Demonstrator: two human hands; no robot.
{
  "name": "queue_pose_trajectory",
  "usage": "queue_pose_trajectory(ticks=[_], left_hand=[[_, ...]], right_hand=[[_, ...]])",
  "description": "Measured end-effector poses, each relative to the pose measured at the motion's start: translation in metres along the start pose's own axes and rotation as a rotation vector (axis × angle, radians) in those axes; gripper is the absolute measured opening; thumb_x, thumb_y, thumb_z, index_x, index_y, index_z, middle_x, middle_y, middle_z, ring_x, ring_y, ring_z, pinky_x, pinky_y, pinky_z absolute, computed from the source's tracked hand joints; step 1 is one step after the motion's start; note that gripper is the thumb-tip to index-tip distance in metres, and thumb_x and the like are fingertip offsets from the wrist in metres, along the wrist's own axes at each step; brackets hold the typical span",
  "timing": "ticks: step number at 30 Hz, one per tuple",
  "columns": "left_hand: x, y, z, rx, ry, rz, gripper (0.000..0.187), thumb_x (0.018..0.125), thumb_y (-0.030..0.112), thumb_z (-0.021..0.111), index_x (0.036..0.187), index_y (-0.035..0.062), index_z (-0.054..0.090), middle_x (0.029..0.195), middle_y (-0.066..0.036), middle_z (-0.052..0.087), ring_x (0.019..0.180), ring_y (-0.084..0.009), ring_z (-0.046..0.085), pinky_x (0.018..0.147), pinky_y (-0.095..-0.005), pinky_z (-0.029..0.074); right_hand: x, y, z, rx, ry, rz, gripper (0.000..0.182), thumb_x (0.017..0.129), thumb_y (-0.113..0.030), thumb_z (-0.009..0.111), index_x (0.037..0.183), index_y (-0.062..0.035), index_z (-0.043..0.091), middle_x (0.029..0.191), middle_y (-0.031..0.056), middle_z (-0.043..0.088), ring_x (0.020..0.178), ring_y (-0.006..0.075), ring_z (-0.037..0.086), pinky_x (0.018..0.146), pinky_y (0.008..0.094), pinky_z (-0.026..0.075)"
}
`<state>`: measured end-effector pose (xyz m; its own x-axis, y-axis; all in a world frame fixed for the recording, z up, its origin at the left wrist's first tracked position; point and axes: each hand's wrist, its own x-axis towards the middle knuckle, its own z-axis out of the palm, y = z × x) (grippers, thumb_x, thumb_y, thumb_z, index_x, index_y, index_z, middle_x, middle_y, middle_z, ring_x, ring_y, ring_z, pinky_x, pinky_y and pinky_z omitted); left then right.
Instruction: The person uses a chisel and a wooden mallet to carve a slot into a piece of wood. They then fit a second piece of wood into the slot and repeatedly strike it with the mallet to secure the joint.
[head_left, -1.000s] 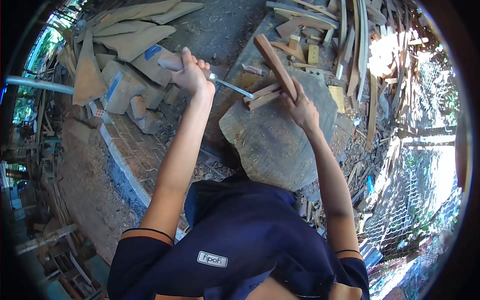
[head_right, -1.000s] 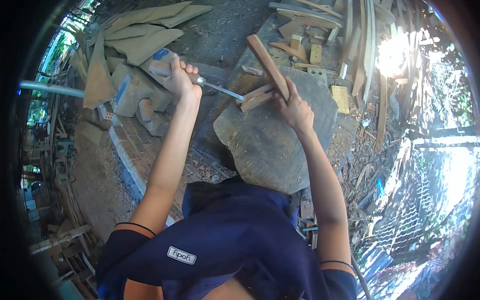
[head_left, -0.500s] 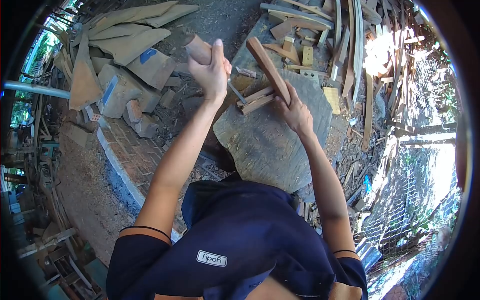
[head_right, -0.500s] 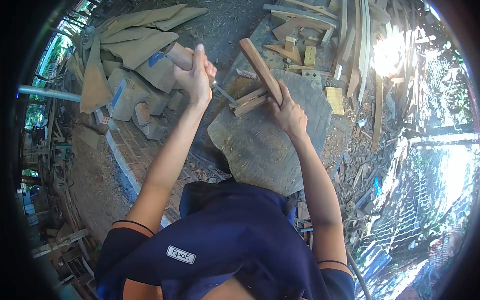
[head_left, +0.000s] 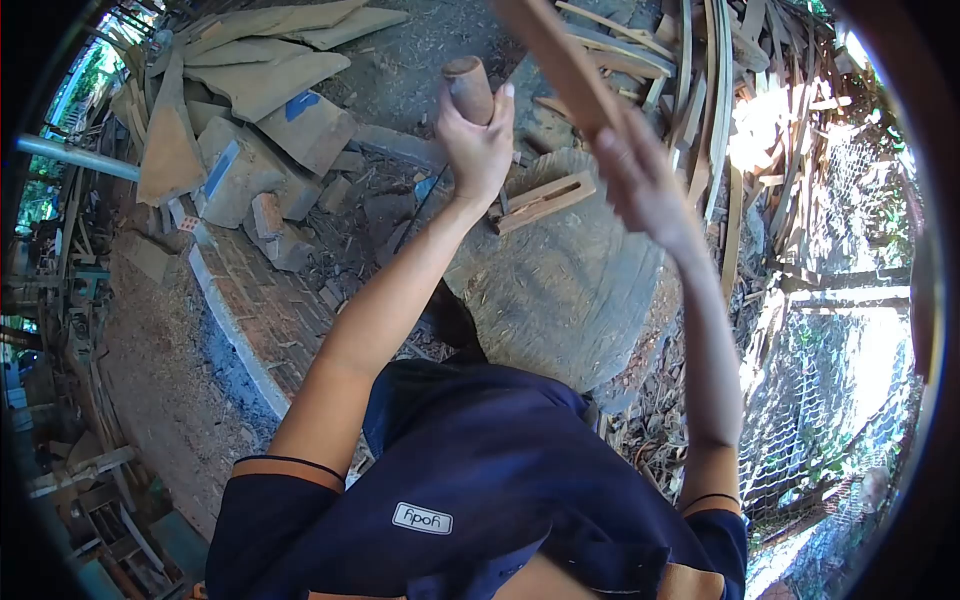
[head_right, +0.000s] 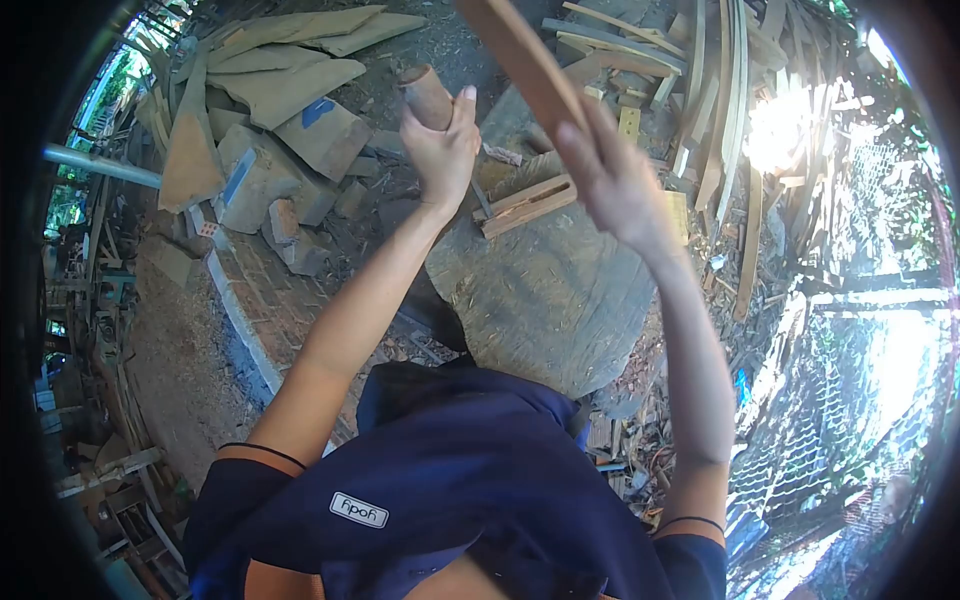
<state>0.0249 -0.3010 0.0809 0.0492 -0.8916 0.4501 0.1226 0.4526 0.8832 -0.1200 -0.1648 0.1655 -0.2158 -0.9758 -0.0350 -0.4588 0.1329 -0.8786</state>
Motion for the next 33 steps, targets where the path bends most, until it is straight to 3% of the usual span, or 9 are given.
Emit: queue_pose_trajectory(ticks=[2, 5, 7, 8, 13, 16, 17, 29, 33], left_hand=[[-0.001, 0.000, 0.002, 0.092, -0.036, 0.096, 0.022, 0.088, 0.008, 0.069, 0.093, 0.0014, 0.048, 0.071, -0.004, 0.057, 0.049, -0.0100, 0.054, 0.043, -0.0258, 0.044], [-0.006, 0.015, 0.007, 0.166, -0.014, 0.257, 0.029, 0.086, 0.011, 0.071, 0.103, -0.0026, 0.052, 0.078, -0.006, 0.061, 0.063, -0.0133, 0.061, 0.059, -0.0283, 0.050], [-0.010, 0.019, 0.006, 0.136, -0.025, 0.155, 0.036, 0.083, 0.015, 0.073, 0.109, -0.0025, 0.055, 0.090, -0.013, 0.065, 0.078, -0.0216, 0.065, 0.071, -0.0343, 0.051], [-0.009, 0.015, 0.007, 0.171, 0.016, 0.267, 0.036, 0.083, 0.014, 0.073, 0.109, -0.0036, 0.054, 0.089, -0.011, 0.065, 0.076, -0.0189, 0.065, 0.071, -0.0331, 0.051], [-0.023, 0.033, 0.007, 0.038, -0.122, -0.037, 0.041, 0.082, 0.010, 0.072, 0.114, -0.0052, 0.052, 0.098, -0.015, 0.064, 0.090, -0.0219, 0.065, 0.082, -0.0358, 0.050], [-0.029, 0.035, 0.008, 0.142, -0.108, 0.141, 0.039, 0.082, 0.010, 0.073, 0.112, -0.0027, 0.052, 0.092, -0.011, 0.063, 0.085, -0.0193, 0.065, 0.076, -0.0322, 0.051], [-0.029, 0.034, 0.011, 0.153, -0.055, 0.309, 0.037, 0.082, 0.011, 0.074, 0.110, -0.0016, 0.052, 0.088, -0.009, 0.062, 0.079, -0.0169, 0.065, 0.072, -0.0301, 0.051], [-0.013, 0.012, 0.003, -0.101, -0.176, -0.061, 0.025, 0.085, 0.010, 0.072, 0.103, 0.0014, 0.057, 0.084, -0.007, 0.063, 0.072, -0.0140, 0.062, 0.067, -0.0302, 0.051], [0.006, 0.015, -0.005, -0.286, -0.125, -0.182, 0.023, 0.088, 0.005, 0.067, 0.087, 0.0083, 0.045, 0.066, 0.000, 0.051, 0.044, -0.0067, 0.049, 0.038, -0.0227, 0.041]], right_hand=[[-0.012, -0.059, -0.013, 0.032, 0.150, -0.342, 0.053, 0.102, -0.043, 0.044, 0.141, -0.0084, 0.040, 0.081, 0.0041, 0.058, 0.064, 0.0092, 0.056, 0.051, 0.0208, 0.044], [-0.017, -0.097, -0.018, -0.197, 0.359, -0.712, 0.053, 0.102, -0.042, 0.044, 0.140, -0.0056, 0.040, 0.085, 0.0113, 0.063, 0.068, 0.0147, 0.061, 0.055, 0.0288, 0.050], [-0.024, -0.094, -0.012, -0.694, 0.235, -0.680, 0.055, 0.101, -0.040, 0.045, 0.140, -0.0016, 0.040, 0.096, 0.0209, 0.067, 0.080, 0.0247, 0.068, 0.070, 0.0377, 0.055], [-0.026, -0.099, -0.021, -0.771, -0.204, -0.191, 0.056, 0.101, -0.037, 0.046, 0.140, 0.0016, 0.040, 0.107, 0.0286, 0.065, 0.094, 0.0328, 0.069, 0.084, 0.0431, 0.054], [-0.033, -0.102, -0.034, -0.489, -0.011, -0.476, 0.061, 0.100, -0.037, 0.048, 0.146, 0.0015, 0.034, 0.117, 0.0300, 0.061, 0.108, 0.0334, 0.064, 0.093, 0.0420, 0.050], [-0.041, -0.098, -0.020, -0.650, 0.078, -0.303, 0.062, 0.100, -0.038, 0.048, 0.147, -0.0004, 0.032, 0.124, 0.0270, 0.059, 0.116, 0.0347, 0.060, 0.095, 0.0428, 0.048], [-0.033, -0.078, -0.016, -0.561, -0.031, -0.302, 0.044, 0.099, -0.031, 0.049, 0.137, -0.0098, 0.042, 0.090, 0.0253, 0.068, 0.084, 0.0413, 0.068, 0.076, 0.0512, 0.053], [0.012, 0.104, 0.031, -0.556, -0.008, 0.172, 0.056, 0.095, -0.043, 0.049, 0.144, -0.0192, 0.036, 0.109, 0.0272, 0.065, 0.102, 0.0446, 0.063, 0.087, 0.0497, 0.050], [0.008, 0.136, 0.050, -0.526, 0.038, 0.238, 0.053, 0.092, -0.042, 0.053, 0.136, -0.0162, 0.043, 0.106, 0.0268, 0.066, 0.099, 0.0468, 0.063, 0.085, 0.0516, 0.050]])
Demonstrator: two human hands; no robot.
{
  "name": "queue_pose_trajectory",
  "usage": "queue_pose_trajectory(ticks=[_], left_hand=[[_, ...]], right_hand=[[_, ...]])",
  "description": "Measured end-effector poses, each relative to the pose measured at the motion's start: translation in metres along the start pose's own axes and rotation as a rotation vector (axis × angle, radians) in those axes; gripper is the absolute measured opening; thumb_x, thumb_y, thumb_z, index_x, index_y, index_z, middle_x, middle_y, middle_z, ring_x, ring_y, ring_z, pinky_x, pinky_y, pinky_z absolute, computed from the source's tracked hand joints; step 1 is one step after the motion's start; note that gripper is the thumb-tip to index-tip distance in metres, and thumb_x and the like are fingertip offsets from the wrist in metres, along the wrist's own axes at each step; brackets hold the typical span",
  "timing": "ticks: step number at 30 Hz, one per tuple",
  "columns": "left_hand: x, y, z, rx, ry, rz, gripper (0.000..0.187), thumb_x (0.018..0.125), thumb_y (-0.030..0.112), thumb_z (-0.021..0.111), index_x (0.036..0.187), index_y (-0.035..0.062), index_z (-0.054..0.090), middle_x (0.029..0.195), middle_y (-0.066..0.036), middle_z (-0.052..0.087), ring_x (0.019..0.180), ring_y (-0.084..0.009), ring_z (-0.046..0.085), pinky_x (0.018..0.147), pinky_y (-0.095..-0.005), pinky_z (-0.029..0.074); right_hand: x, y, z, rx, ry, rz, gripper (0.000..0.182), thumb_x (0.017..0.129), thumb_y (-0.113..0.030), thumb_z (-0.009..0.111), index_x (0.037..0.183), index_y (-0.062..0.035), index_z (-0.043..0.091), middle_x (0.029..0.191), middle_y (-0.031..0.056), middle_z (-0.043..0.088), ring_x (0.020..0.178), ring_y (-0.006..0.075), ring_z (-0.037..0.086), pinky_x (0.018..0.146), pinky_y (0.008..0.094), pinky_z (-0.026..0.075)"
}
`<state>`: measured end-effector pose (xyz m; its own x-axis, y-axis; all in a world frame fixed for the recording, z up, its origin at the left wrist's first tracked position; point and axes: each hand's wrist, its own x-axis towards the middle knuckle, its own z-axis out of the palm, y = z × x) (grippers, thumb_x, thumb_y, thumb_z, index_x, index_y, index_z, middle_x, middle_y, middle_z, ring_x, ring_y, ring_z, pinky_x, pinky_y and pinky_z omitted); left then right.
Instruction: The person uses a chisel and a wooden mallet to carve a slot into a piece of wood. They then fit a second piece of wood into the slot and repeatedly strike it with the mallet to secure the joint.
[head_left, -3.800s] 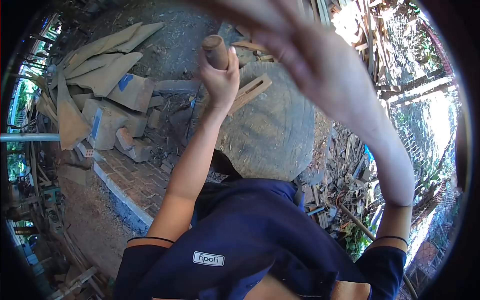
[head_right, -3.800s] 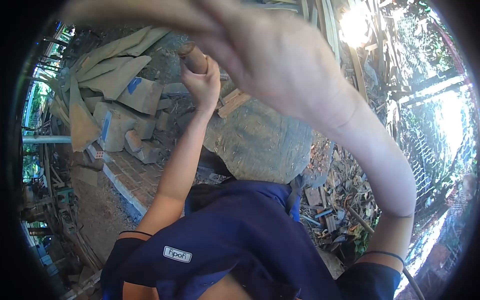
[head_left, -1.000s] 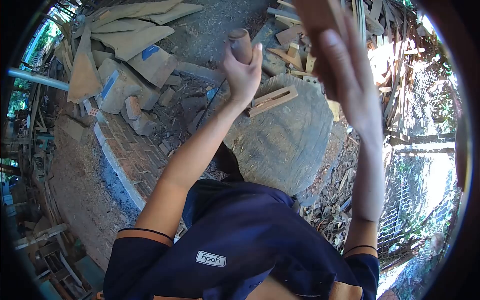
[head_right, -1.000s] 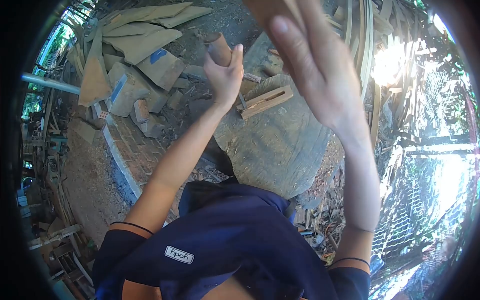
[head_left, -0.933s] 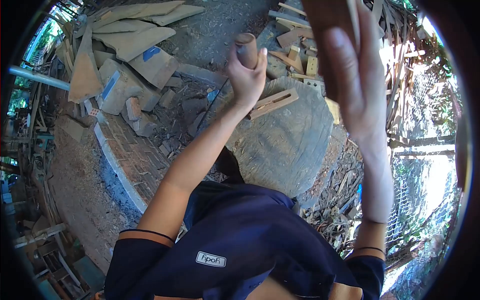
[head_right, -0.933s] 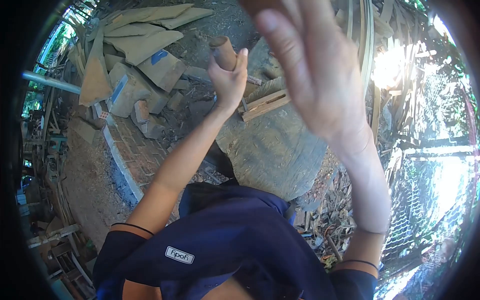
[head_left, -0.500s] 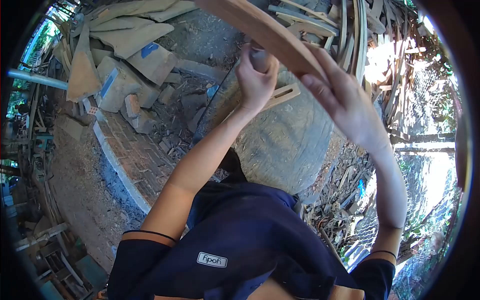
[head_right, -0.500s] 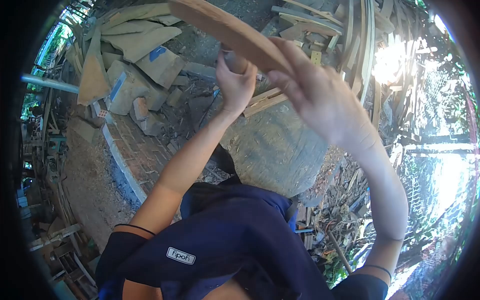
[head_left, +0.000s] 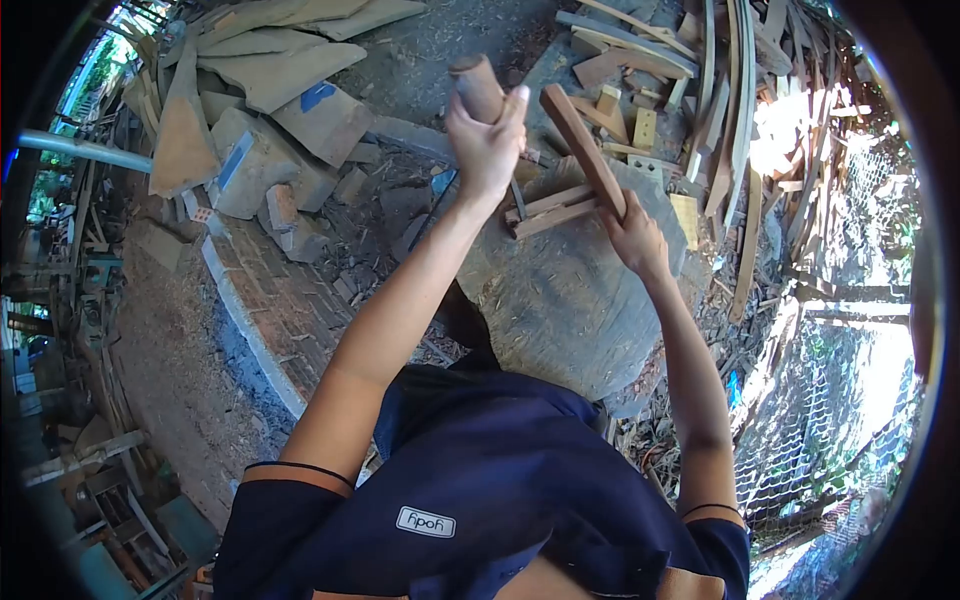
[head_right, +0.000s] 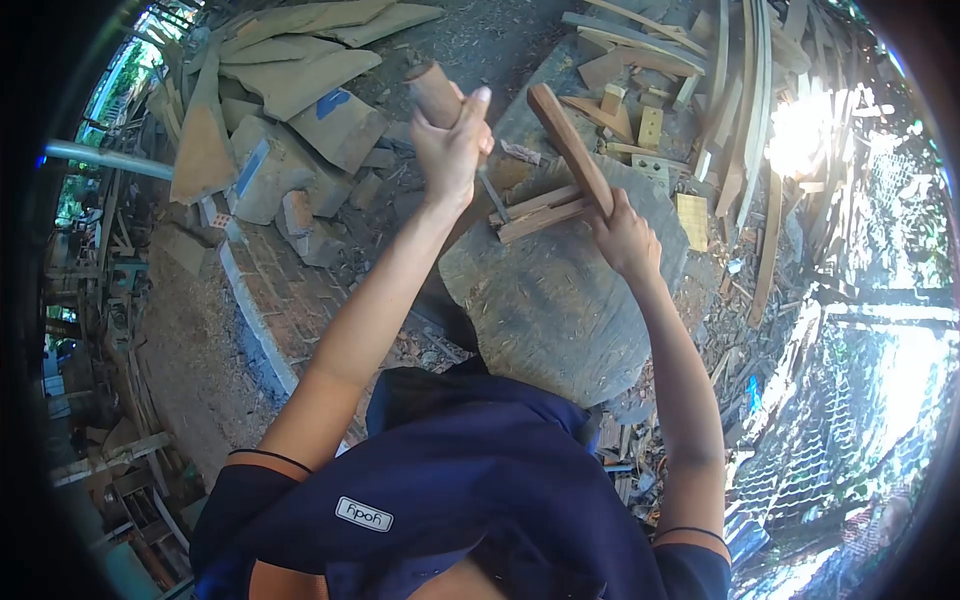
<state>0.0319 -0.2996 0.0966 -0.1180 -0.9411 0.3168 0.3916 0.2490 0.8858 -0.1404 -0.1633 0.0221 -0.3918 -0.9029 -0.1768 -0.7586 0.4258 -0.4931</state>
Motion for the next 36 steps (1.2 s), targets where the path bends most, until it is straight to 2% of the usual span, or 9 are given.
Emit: queue_pose_trajectory(ticks=[3, 8, 12, 15, 18, 21, 24, 30, 36], left_hand=[[0.016, -0.006, -0.012, -0.058, 0.113, -0.138, 0.025, 0.088, 0.004, 0.066, 0.092, 0.0084, 0.041, 0.066, 0.000, 0.047, 0.045, -0.0074, 0.046, 0.039, -0.0248, 0.039], [0.051, -0.067, -0.069, -0.179, 0.419, -0.406, 0.023, 0.086, 0.006, 0.067, 0.092, 0.0023, 0.045, 0.068, -0.003, 0.050, 0.047, -0.0103, 0.048, 0.036, -0.0258, 0.041], [0.050, -0.118, -0.121, -0.053, 0.716, -0.714, 0.016, 0.090, 0.007, 0.060, 0.084, 0.0069, 0.045, 0.067, -0.002, 0.049, 0.047, -0.0118, 0.046, 0.038, -0.0274, 0.041], [0.054, -0.118, -0.137, -0.262, 0.587, -0.680, 0.020, 0.094, 0.010, 0.057, 0.079, 0.0099, 0.042, 0.064, -0.001, 0.045, 0.046, -0.0113, 0.042, 0.040, -0.0286, 0.039], [0.067, -0.071, -0.110, -0.337, 0.405, -0.508, 0.022, 0.093, 0.009, 0.059, 0.081, 0.0087, 0.041, 0.064, 0.000, 0.044, 0.046, -0.0108, 0.041, 0.041, -0.0282, 0.038], [0.059, -0.019, -0.053, -0.226, 0.377, -0.323, 0.022, 0.092, 0.007, 0.061, 0.087, 0.0063, 0.040, 0.065, -0.001, 0.046, 0.046, -0.0104, 0.043, 0.040, -0.0285, 0.039], [0.047, -0.017, -0.031, -0.167, 0.237, -0.205, 0.022, 0.091, 0.005, 0.062, 0.090, 0.0050, 0.040, 0.065, -0.003, 0.048, 0.044, -0.0103, 0.045, 0.038, -0.0277, 0.039], [0.027, -0.010, -0.008, -0.105, 0.137, -0.217, 0.025, 0.093, 0.008, 0.061, 0.084, 0.0086, 0.038, 0.065, -0.001, 0.045, 0.048, -0.0096, 0.043, 0.043, -0.0267, 0.037], [0.011, -0.007, 0.009, -0.043, 0.082, -0.090, 0.022, 0.091, 0.006, 0.063, 0.087, 0.0068, 0.041, 0.063, -0.002, 0.047, 0.044, -0.0098, 0.046, 0.038, -0.0265, 0.037]], right_hand=[[-0.004, 0.009, 0.008, -0.014, -0.011, 0.093, 0.048, 0.089, -0.045, 0.057, 0.121, -0.0108, 0.049, 0.102, 0.0253, 0.068, 0.097, 0.0465, 0.063, 0.085, 0.0532, 0.049], [-0.009, -0.001, 0.004, 0.005, -0.012, 0.124, 0.047, 0.090, -0.045, 0.057, 0.119, -0.0084, 0.050, 0.102, 0.0261, 0.067, 0.098, 0.0460, 0.063, 0.085, 0.0529, 0.049], [-0.010, -0.006, 0.003, 0.045, -0.006, 0.150, 0.045, 0.091, -0.044, 0.057, 0.116, -0.0078, 0.050, 0.102, 0.0267, 0.066, 0.100, 0.0461, 0.062, 0.085, 0.0529, 0.048], [-0.010, -0.005, 0.001, 0.044, -0.004, 0.165, 0.044, 0.090, -0.044, 0.057, 0.116, -0.0086, 0.050, 0.100, 0.0274, 0.066, 0.098, 0.0465, 0.063, 0.085, 0.0529, 0.049], [-0.012, -0.005, 0.002, 0.013, -0.042, 0.170, 0.045, 0.087, -0.041, 0.057, 0.115, -0.0067, 0.048, 0.100, 0.0245, 0.068, 0.098, 0.0443, 0.064, 0.084, 0.0517, 0.050], [-0.009, -0.003, 0.005, 0.051, -0.014, 0.125, 0.046, 0.088, -0.042, 0.057, 0.115, -0.0069, 0.048, 0.101, 0.0250, 0.067, 0.098, 0.0447, 0.064, 0.085, 0.0518, 0.050], [-0.008, 0.000, 0.007, 0.033, 0.017, 0.114, 0.047, 0.088, -0.044, 0.057, 0.115, -0.0071, 0.049, 0.101, 0.0247, 0.068, 0.098, 0.0448, 0.064, 0.085, 0.0519, 0.050], [-0.008, 0.000, 0.007, 0.033, -0.007, 0.142, 0.048, 0.087, -0.045, 0.058, 0.116, -0.0073, 0.049, 0.101, 0.0241, 0.068, 0.097, 0.0446, 0.064, 0.084, 0.0518, 0.050], [-0.010, -0.003, 0.004, 0.048, -0.011, 0.142, 0.048, 0.087, -0.044, 0.058, 0.115, -0.0067, 0.049, 0.101, 0.0242, 0.068, 0.098, 0.0444, 0.064, 0.085, 0.0517, 0.050]])
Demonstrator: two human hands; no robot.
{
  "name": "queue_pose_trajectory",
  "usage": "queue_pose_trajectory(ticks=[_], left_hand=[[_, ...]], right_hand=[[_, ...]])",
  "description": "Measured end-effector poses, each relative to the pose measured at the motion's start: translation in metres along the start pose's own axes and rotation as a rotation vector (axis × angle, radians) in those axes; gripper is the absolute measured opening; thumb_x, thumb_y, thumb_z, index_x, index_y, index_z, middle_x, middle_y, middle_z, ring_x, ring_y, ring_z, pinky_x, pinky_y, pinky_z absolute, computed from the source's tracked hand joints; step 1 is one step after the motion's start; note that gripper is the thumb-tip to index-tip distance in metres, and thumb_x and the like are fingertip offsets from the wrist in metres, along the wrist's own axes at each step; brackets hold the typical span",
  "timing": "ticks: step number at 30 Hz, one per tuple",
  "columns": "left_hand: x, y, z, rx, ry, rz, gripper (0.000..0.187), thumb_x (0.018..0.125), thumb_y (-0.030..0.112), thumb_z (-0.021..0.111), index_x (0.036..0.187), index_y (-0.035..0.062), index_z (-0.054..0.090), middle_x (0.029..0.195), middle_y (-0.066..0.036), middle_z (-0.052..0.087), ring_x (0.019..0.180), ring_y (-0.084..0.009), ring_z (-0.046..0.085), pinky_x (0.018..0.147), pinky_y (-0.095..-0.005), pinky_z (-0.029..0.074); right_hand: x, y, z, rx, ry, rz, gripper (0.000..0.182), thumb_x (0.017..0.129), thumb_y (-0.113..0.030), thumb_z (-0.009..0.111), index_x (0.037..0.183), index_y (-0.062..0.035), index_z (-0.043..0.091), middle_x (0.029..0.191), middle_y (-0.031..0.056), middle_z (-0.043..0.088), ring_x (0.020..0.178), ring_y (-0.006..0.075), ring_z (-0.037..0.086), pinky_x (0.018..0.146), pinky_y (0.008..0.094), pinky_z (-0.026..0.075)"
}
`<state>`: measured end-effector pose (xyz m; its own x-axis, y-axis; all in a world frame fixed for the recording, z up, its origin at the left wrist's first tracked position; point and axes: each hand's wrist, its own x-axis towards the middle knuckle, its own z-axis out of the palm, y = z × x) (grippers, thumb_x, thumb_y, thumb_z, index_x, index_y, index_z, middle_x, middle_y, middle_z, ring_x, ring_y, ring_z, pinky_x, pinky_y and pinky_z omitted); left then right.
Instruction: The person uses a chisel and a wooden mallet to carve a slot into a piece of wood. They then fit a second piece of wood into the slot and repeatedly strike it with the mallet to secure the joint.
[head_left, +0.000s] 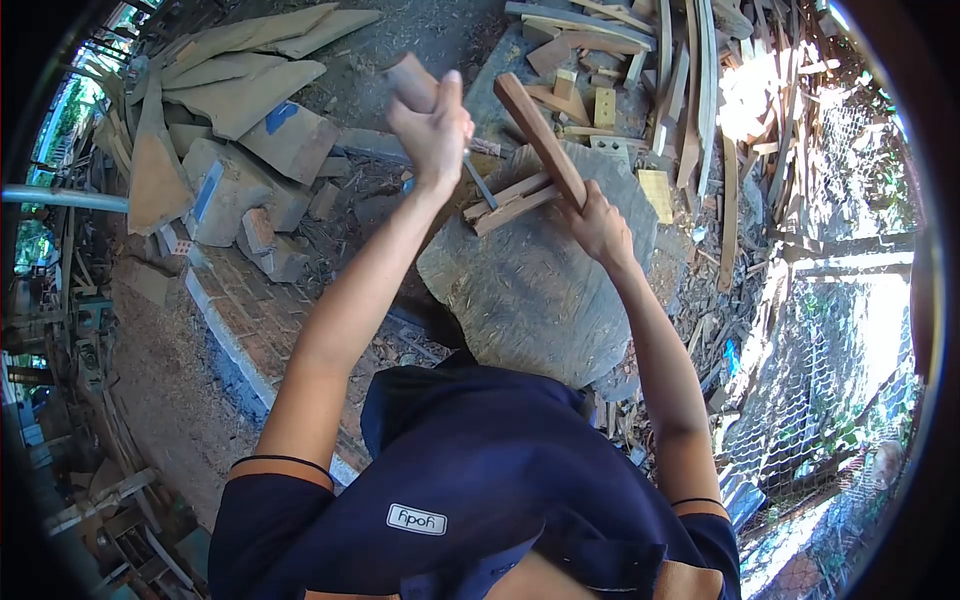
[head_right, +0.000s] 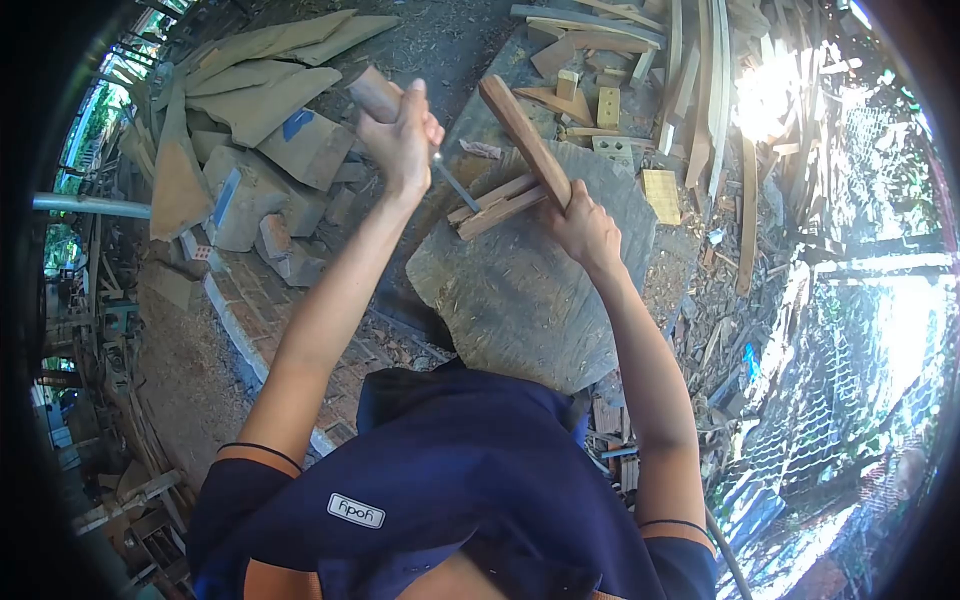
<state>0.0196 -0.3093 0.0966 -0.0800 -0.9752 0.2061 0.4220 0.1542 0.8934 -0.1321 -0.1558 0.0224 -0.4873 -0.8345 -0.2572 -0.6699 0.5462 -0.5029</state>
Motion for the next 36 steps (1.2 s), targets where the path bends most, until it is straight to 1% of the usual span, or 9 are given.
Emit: queue_pose_trajectory(ticks=[6, 12, 14, 18, 19, 24, 28, 29, 36], left_hand=[[-0.030, -0.007, 0.025, 0.466, -0.131, 0.546, 0.030, 0.084, 0.016, 0.071, 0.106, 0.0015, 0.057, 0.082, -0.009, 0.064, 0.065, -0.0180, 0.065, 0.061, -0.0324, 0.056], [-0.022, -0.022, 0.008, 0.362, -0.097, 0.309, 0.032, 0.085, 0.016, 0.071, 0.106, -0.0025, 0.056, 0.087, -0.012, 0.065, 0.072, -0.0204, 0.066, 0.067, -0.0321, 0.051], [-0.017, -0.021, 0.010, 0.381, -0.105, 0.408, 0.022, 0.087, 0.006, 0.068, 0.094, 0.0008, 0.047, 0.066, -0.003, 0.055, 0.045, -0.0088, 0.052, 0.037, -0.0260, 0.042], [-0.030, -0.014, 0.012, 0.436, -0.107, 0.363, 0.033, 0.085, 0.015, 0.070, 0.108, -0.0038, 0.054, 0.091, -0.012, 0.064, 0.077, -0.0202, 0.065, 0.068, -0.0324, 0.051], [-0.033, -0.006, 0.018, 0.471, -0.042, 0.684, 0.032, 0.086, 0.013, 0.070, 0.109, -0.0025, 0.054, 0.092, -0.012, 0.063, 0.078, -0.0189, 0.065, 0.069, -0.0309, 0.051], [-0.040, -0.013, 0.011, 0.387, -0.123, 0.427, 0.029, 0.086, 0.009, 0.070, 0.103, -0.0014, 0.050, 0.078, -0.005, 0.060, 0.060, -0.0110, 0.060, 0.053, -0.0266, 0.051], [-0.038, -0.012, 0.016, 0.406, -0.162, 0.470, 0.027, 0.083, 0.006, 0.071, 0.103, 0.0000, 0.053, 0.080, -0.004, 0.061, 0.062, -0.0120, 0.060, 0.061, -0.0277, 0.052], [-0.032, -0.015, 0.011, 0.403, -0.202, 0.520, 0.028, 0.083, 0.008, 0.071, 0.104, 0.0003, 0.054, 0.087, -0.007, 0.064, 0.069, -0.0148, 0.063, 0.065, -0.0294, 0.052], [-0.036, -0.007, 0.013, 0.402, -0.163, 0.401, 0.031, 0.082, 0.008, 0.073, 0.107, 0.0015, 0.057, 0.092, -0.009, 0.064, 0.082, -0.0192, 0.066, 0.076, -0.0331, 0.053]], right_hand=[[0.011, 0.006, -0.010, -0.044, -0.022, -0.053, 0.048, 0.093, -0.045, 0.052, 0.120, -0.0052, 0.050, 0.095, 0.0231, 0.068, 0.090, 0.0392, 0.068, 0.079, 0.0487, 0.052], [-0.048, -0.074, -0.138, 0.635, 0.060, -0.425, 0.067, 0.098, -0.053, 0.046, 0.128, 0.0077, 0.048, 0.070, 0.0055, 0.055, 0.054, 0.0085, 0.053, 0.039, 0.0228, 0.039], [-0.074, -0.101, -0.178, 0.553, 0.227, -0.621, 0.060, 0.097, -0.048, 0.052, 0.126, 0.0040, 0.049, 0.076, 0.0064, 0.061, 0.061, 0.0148, 0.059, 0.058, 0.0292, 0.052], [-0.089, -0.110, -0.171, -0.014, 0.435, -0.774, 0.057, 0.099, -0.040, 0.051, 0.138, 0.0002, 0.045, 0.076, 0.0137, 0.067, 0.060, 0.0205, 0.064, 0.061, 0.0358, 0.052], [-0.091, -0.109, -0.174, -0.153, 0.046, -0.570, 0.059, 0.099, -0.039, 0.051, 0.141, 0.0009, 0.042, 0.087, 0.0214, 0.070, 0.076, 0.0289, 0.070, 0.076, 0.0434, 0.053], [-0.094, -0.112, -0.185, 0.200, 0.350, -0.862, 0.055, 0.098, -0.031, 0.053, 0.141, 0.0022, 0.040, 0.081, 0.0207, 0.068, 0.066, 0.0204, 0.066, 0.067, 0.0316, 0.052], [-0.101, -0.107, -0.163, -0.172, 0.118, -0.712, 0.056, 0.098, -0.033, 0.053, 0.141, 0.0013, 0.040, 0.083, 0.0116, 0.067, 0.060, 0.0144, 0.060, 0.055, 0.0296, 0.048], [-0.098, -0.105, -0.162, -0.100, 0.094, -0.711, 0.052, 0.094, -0.025, 0.058, 0.139, -0.0055, 0.040, 0.098, 0.0244, 0.067, 0.084, 0.0334, 0.070, 0.077, 0.0403, 0.054], [-0.028, -0.064, -0.096, 0.369, -0.068, -0.181, 0.056, 0.097, -0.037, 0.050, 0.146, -0.0162, 0.035, 0.113, 0.0274, 0.063, 0.107, 0.0414, 0.063, 0.090, 0.0471, 0.049]])
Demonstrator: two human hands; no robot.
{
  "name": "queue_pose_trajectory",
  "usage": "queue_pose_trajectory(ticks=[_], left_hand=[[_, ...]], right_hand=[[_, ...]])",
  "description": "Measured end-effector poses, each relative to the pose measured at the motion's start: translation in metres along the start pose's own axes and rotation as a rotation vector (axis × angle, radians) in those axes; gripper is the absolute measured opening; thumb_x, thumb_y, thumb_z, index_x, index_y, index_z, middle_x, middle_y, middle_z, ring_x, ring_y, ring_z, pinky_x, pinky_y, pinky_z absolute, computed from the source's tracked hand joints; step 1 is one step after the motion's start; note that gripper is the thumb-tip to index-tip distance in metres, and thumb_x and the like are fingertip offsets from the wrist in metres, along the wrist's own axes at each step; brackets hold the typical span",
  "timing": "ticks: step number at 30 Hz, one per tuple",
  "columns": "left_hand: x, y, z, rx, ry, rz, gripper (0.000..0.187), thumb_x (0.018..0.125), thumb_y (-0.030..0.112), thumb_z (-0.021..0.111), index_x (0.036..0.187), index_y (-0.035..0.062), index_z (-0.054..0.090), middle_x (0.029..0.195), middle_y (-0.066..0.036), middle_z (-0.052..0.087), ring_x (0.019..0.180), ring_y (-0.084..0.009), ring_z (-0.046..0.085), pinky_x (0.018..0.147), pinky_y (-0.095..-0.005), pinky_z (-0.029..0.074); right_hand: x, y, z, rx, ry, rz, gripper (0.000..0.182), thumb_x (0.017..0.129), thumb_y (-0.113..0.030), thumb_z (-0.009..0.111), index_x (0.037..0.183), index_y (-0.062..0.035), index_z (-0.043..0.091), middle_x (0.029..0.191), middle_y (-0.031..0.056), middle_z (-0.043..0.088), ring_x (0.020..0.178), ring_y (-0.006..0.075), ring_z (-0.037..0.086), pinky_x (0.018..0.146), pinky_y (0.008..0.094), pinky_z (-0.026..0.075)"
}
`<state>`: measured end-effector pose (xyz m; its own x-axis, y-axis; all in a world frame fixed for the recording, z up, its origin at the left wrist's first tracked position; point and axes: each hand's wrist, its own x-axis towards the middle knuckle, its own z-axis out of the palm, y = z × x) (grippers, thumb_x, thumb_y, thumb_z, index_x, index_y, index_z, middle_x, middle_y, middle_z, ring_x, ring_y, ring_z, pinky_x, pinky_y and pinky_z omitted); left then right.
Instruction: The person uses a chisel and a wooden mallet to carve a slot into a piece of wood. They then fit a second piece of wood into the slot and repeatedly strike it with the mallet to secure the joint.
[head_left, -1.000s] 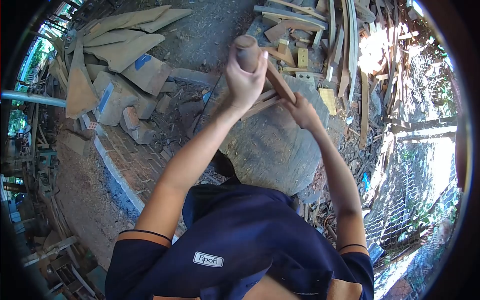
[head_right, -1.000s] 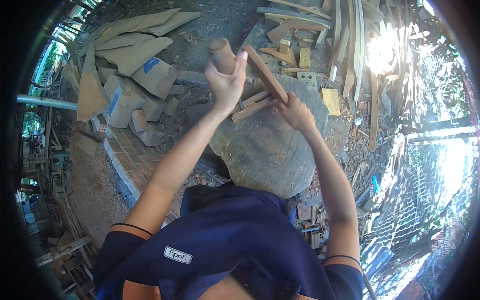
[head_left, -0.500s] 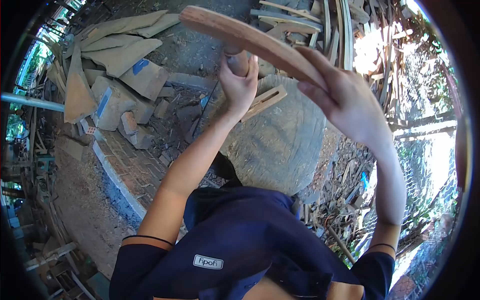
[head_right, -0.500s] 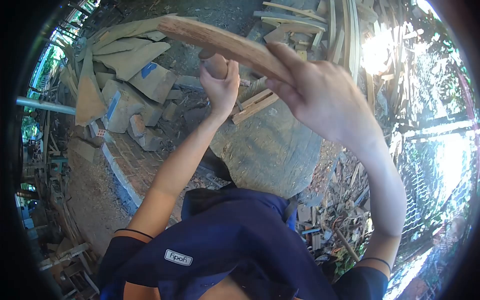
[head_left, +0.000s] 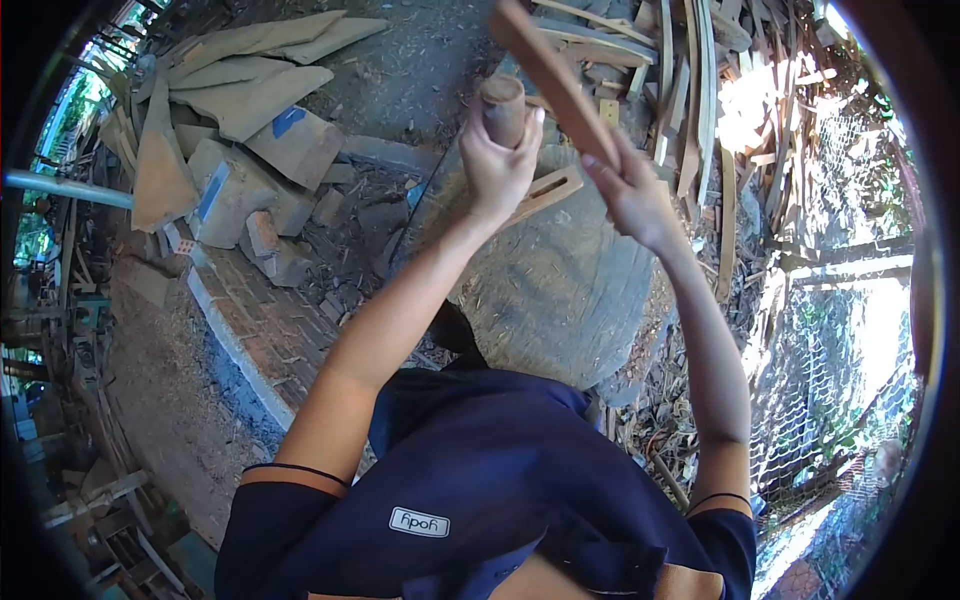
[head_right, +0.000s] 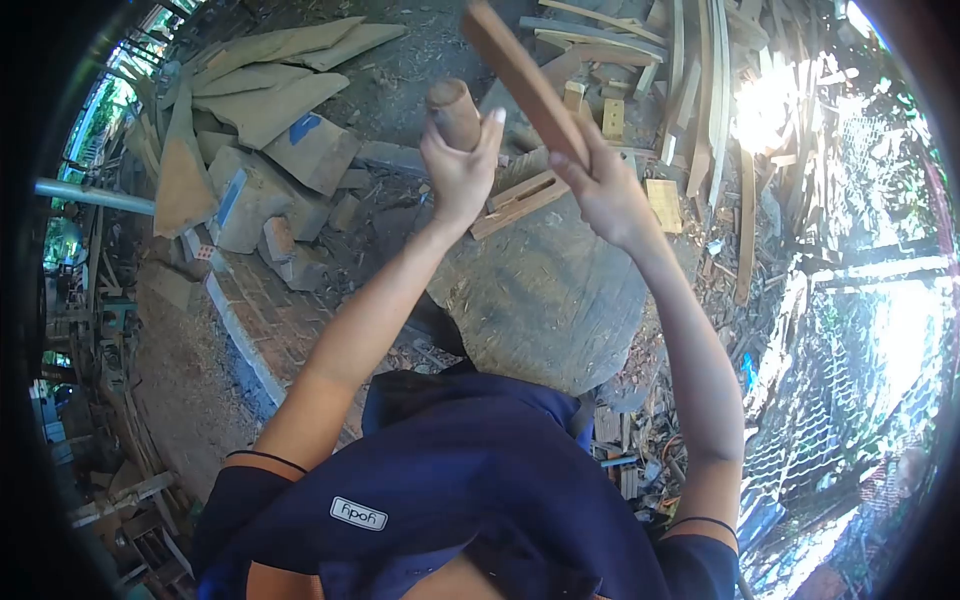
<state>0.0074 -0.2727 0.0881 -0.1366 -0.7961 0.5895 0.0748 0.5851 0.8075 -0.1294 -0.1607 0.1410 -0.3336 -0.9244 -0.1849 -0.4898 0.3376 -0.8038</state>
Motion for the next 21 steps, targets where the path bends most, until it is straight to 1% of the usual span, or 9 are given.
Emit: queue_pose_trajectory(ticks=[2, 4, 6, 8, 12, 14, 16, 18, 21], left_hand=[[-0.005, -0.004, 0.004, -0.077, 0.007, -0.017, 0.018, 0.087, 0.006, 0.069, 0.085, 0.0070, 0.051, 0.072, -0.001, 0.057, 0.053, -0.0062, 0.056, 0.043, -0.0211, 0.043], [-0.012, 0.002, -0.002, -0.088, -0.011, -0.035, 0.018, 0.088, 0.003, 0.067, 0.085, 0.0076, 0.050, 0.070, 0.000, 0.056, 0.052, -0.0073, 0.055, 0.042, -0.0213, 0.042], [-0.020, 0.009, -0.014, -0.174, -0.033, -0.046, 0.020, 0.087, 0.002, 0.068, 0.085, 0.0079, 0.049, 0.069, 0.000, 0.055, 0.051, -0.0084, 0.055, 0.043, -0.0217, 0.042], [-0.019, 0.020, -0.033, -0.375, 0.023, -0.188, 0.021, 0.089, 0.001, 0.065, 0.089, 0.0101, 0.046, 0.067, 0.000, 0.053, 0.054, -0.0092, 0.053, 0.048, -0.0240, 0.044], [-0.013, -0.014, -0.084, -0.525, 0.280, -0.494, 0.019, 0.093, 0.011, 0.061, 0.088, 0.0117, 0.043, 0.072, -0.001, 0.050, 0.063, -0.0125, 0.051, 0.063, -0.0334, 0.048], [-0.007, -0.048, -0.103, -0.628, 0.499, -0.690, 0.017, 0.092, 0.011, 0.061, 0.089, 0.0108, 0.044, 0.067, -0.002, 0.050, 0.054, -0.0156, 0.051, 0.057, -0.0365, 0.049], [-0.004, -0.092, -0.132, -0.688, 0.713, -0.985, 0.016, 0.093, 0.014, 0.058, 0.085, 0.0108, 0.045, 0.063, -0.001, 0.048, 0.053, -0.0145, 0.048, 0.055, -0.0343, 0.047], [0.003, -0.092, -0.140, -0.702, 0.770, -0.935, 0.018, 0.097, 0.017, 0.051, 0.082, 0.0104, 0.045, 0.066, 0.000, 0.044, 0.054, -0.0134, 0.043, 0.058, -0.0312, 0.043], [0.010, -0.085, -0.140, -0.650, 0.667, -0.836, 0.020, 0.095, 0.018, 0.056, 0.080, 0.0111, 0.044, 0.063, 0.001, 0.044, 0.053, -0.0120, 0.043, 0.055, -0.0311, 0.042]], right_hand=[[0.025, 0.060, 0.031, -0.063, 0.034, -0.027, 0.058, 0.096, -0.039, 0.051, 0.148, -0.0189, 0.033, 0.116, 0.0277, 0.063, 0.110, 0.0417, 0.061, 0.092, 0.0486, 0.048], [0.029, 0.084, 0.047, -0.304, 0.079, 0.000, 0.062, 0.093, -0.041, 0.052, 0.148, -0.0239, 0.030, 0.116, 0.0266, 0.063, 0.107, 0.0433, 0.062, 0.091, 0.0504, 0.048], [0.026, 0.092, 0.055, -0.320, 0.059, 0.062, 0.062, 0.092, -0.041, 0.052, 0.148, -0.0253, 0.029, 0.115, 0.0260, 0.064, 0.106, 0.0440, 0.061, 0.092, 0.0512, 0.048], [0.023, 0.092, 0.062, -0.323, 0.050, 0.119, 0.063, 0.092, -0.041, 0.052, 0.148, -0.0267, 0.028, 0.115, 0.0253, 0.064, 0.106, 0.0448, 0.061, 0.092, 0.0520, 0.048], [0.027, 0.095, 0.060, -0.312, 0.043, 0.159, 0.059, 0.093, -0.040, 0.052, 0.146, -0.0279, 0.029, 0.114, 0.0262, 0.064, 0.106, 0.0469, 0.059, 0.091, 0.0529, 0.047], [0.024, 0.095, 0.062, -0.311, 0.036, 0.144, 0.059, 0.093, -0.040, 0.052, 0.146, -0.0275, 0.030, 0.114, 0.0265, 0.064, 0.106, 0.0469, 0.059, 0.091, 0.0529, 0.047], [0.023, 0.094, 0.062, -0.297, 0.048, 0.140, 0.058, 0.093, -0.039, 0.052, 0.146, -0.0273, 0.030, 0.114, 0.0268, 0.064, 0.106, 0.0472, 0.060, 0.091, 0.0529, 0.048], [0.026, 0.093, 0.061, -0.299, 0.052, 0.141, 0.058, 0.093, -0.039, 0.052, 0.145, -0.0266, 0.030, 0.113, 0.0268, 0.064, 0.105, 0.0471, 0.060, 0.091, 0.0527, 0.048], [0.020, 0.095, 0.063, -0.305, 0.057, 0.143, 0.059, 0.091, -0.038, 0.053, 0.145, -0.0248, 0.031, 0.111, 0.0261, 0.065, 0.103, 0.0463, 0.061, 0.089, 0.0528, 0.048]])
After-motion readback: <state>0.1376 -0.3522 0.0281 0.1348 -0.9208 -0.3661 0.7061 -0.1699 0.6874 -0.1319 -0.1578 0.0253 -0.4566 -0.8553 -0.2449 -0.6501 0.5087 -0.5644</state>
